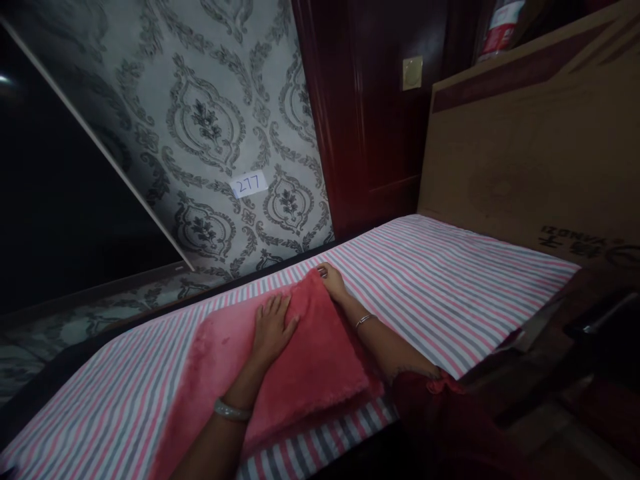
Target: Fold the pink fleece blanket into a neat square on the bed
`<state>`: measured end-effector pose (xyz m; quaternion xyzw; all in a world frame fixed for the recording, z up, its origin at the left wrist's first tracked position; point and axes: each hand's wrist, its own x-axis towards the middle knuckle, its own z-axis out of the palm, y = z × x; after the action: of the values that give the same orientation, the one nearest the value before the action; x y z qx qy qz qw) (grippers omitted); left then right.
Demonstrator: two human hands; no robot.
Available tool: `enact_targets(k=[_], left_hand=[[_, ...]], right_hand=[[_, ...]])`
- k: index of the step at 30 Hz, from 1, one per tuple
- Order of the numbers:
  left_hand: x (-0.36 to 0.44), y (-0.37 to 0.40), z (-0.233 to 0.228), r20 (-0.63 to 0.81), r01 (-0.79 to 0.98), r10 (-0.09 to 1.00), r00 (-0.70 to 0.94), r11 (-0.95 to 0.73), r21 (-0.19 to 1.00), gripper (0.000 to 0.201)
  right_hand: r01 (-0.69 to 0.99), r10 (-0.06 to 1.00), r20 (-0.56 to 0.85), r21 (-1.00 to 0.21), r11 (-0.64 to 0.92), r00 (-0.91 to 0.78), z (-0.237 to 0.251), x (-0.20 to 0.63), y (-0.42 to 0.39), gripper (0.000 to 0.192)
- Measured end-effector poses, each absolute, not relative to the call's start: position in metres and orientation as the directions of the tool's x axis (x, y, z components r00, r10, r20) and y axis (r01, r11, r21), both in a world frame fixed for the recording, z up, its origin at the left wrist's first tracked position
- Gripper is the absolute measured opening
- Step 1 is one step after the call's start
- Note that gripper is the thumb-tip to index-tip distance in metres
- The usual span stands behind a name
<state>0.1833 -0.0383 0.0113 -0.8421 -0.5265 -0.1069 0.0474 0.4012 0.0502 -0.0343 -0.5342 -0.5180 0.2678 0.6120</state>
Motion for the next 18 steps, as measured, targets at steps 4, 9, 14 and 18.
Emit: enact_targets(k=[4,9,14,18], left_hand=[[0.183,-0.039,0.011,0.247,0.896,0.872,0.424,-0.444,0.029,0.060],[0.183,-0.039,0.010,0.246,0.898,0.874,0.419,-0.439,0.032,0.060],[0.183,-0.039,0.011,0.248,0.898,0.874,0.418,-0.439,0.036,0.059],[0.183,-0.039,0.011,0.245,0.898,0.876,0.415,-0.438,0.047,0.059]], right_hand=[[0.224,0.873,0.346,-0.933,0.282,0.343,-0.037,0.401,0.051,0.021],[0.214,0.885,0.371,-0.923,0.320,0.281,-0.037,0.398,0.044,0.019],[0.224,0.896,0.403,-0.905,0.361,0.186,-0.032,0.397,0.038,0.029],[0.278,0.896,0.404,-0.896,0.347,0.183,-0.029,0.400,0.042,0.017]])
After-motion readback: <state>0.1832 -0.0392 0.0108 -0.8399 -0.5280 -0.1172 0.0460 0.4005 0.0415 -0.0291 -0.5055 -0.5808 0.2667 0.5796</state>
